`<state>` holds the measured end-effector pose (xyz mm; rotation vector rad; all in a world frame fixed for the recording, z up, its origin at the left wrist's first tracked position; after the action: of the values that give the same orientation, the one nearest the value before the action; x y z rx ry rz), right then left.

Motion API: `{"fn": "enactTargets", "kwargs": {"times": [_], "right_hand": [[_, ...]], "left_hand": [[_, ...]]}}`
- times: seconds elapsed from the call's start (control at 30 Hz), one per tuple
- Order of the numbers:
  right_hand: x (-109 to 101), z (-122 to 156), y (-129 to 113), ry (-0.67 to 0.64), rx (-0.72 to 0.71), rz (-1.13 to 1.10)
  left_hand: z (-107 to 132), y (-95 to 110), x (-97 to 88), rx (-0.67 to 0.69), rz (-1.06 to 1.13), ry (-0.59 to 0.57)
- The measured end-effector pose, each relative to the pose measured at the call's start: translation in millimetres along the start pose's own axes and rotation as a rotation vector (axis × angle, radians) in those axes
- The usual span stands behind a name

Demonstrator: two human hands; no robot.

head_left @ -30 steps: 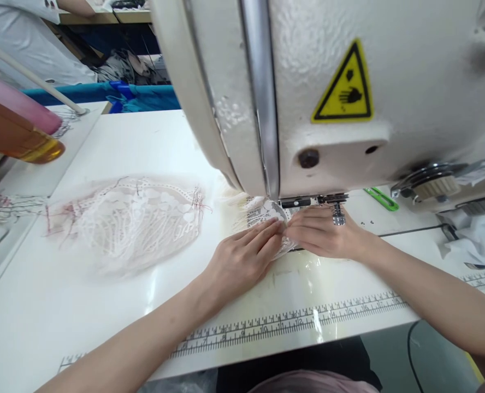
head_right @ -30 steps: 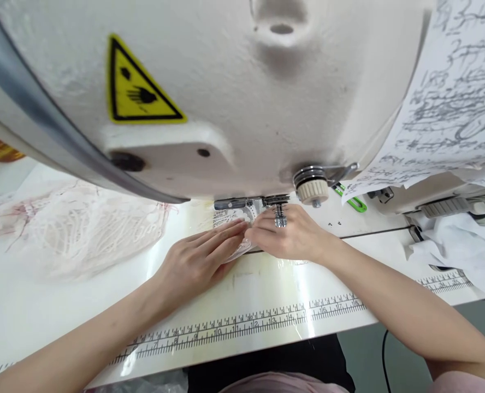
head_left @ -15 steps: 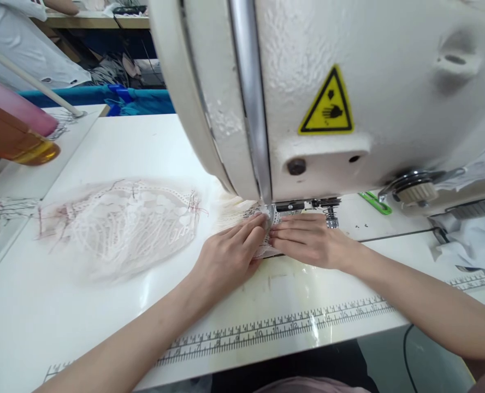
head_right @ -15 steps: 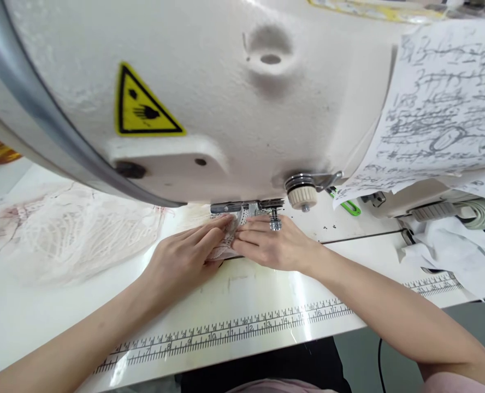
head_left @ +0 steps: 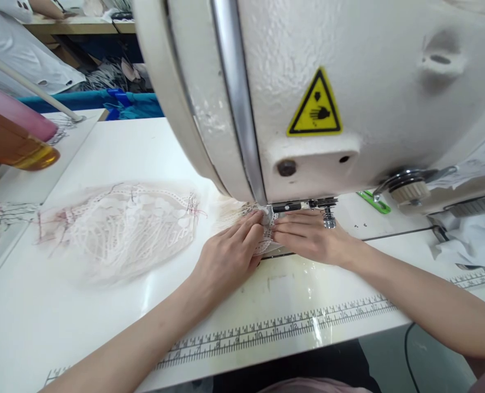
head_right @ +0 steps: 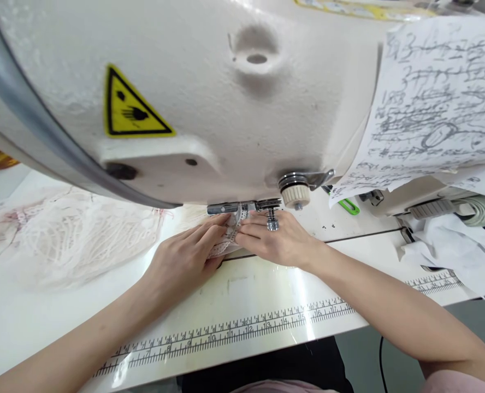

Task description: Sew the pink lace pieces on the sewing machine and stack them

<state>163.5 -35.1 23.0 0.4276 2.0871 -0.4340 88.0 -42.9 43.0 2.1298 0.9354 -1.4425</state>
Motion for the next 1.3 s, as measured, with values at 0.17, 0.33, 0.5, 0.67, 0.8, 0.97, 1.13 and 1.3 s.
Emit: {"fn": "enactTargets", "kwargs": {"times": [0.17, 0.33, 0.5, 0.67, 0.8, 0.97, 1.13, 1.3], "right_hand": [[-7.8, -2.6, -1.4, 0.012, -0.021, 0.056], [-15.7, -1.6, 0.5, 0.050, 0.031, 0.173], [-25.9, -3.1, 1.6, 0.109, 0.076, 0.201], [-27.7, -5.5, 2.9, 0.094, 0.062, 0.288], [-20.6, -3.1, 10.1, 0.072, 0.078, 0.260], [-22.2, -4.8, 14.6, 0.032, 0.143, 0.248], [-29.6, -7.9, 16.4, -0.019, 0.221, 0.184], [-20.0, -4.2, 18.3, 0.042, 0.155, 0.192]], "left_hand": [[0.1, 1.1, 3.6, 0.016, 0.000, -0.024], [1.2, 3.7, 4.5, 0.051, -0.021, -0.006], [1.5, 7.4, 4.6, 0.093, -0.043, -0.002], [2.0, 8.6, 6.0, 0.117, -0.031, -0.010], [1.7, 8.0, 6.5, 0.116, 0.004, -0.009], [0.3, 5.9, 7.0, 0.103, 0.034, -0.003], [-1.5, 2.3, 10.2, 0.081, 0.050, -0.022], [-2.2, 5.2, 8.8, 0.118, 0.061, -0.010]]}}
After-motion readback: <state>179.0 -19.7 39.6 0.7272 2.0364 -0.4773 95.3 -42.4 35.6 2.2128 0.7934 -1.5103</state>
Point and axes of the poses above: each hand's wrist, its own z-axis away from the middle knuckle, its own x-axis out of the palm, y = z × x, the point moved 10 cm from there along -z, towards the middle knuckle, and after that the axes turned 4 degrees about x, right-handed, at the moved point
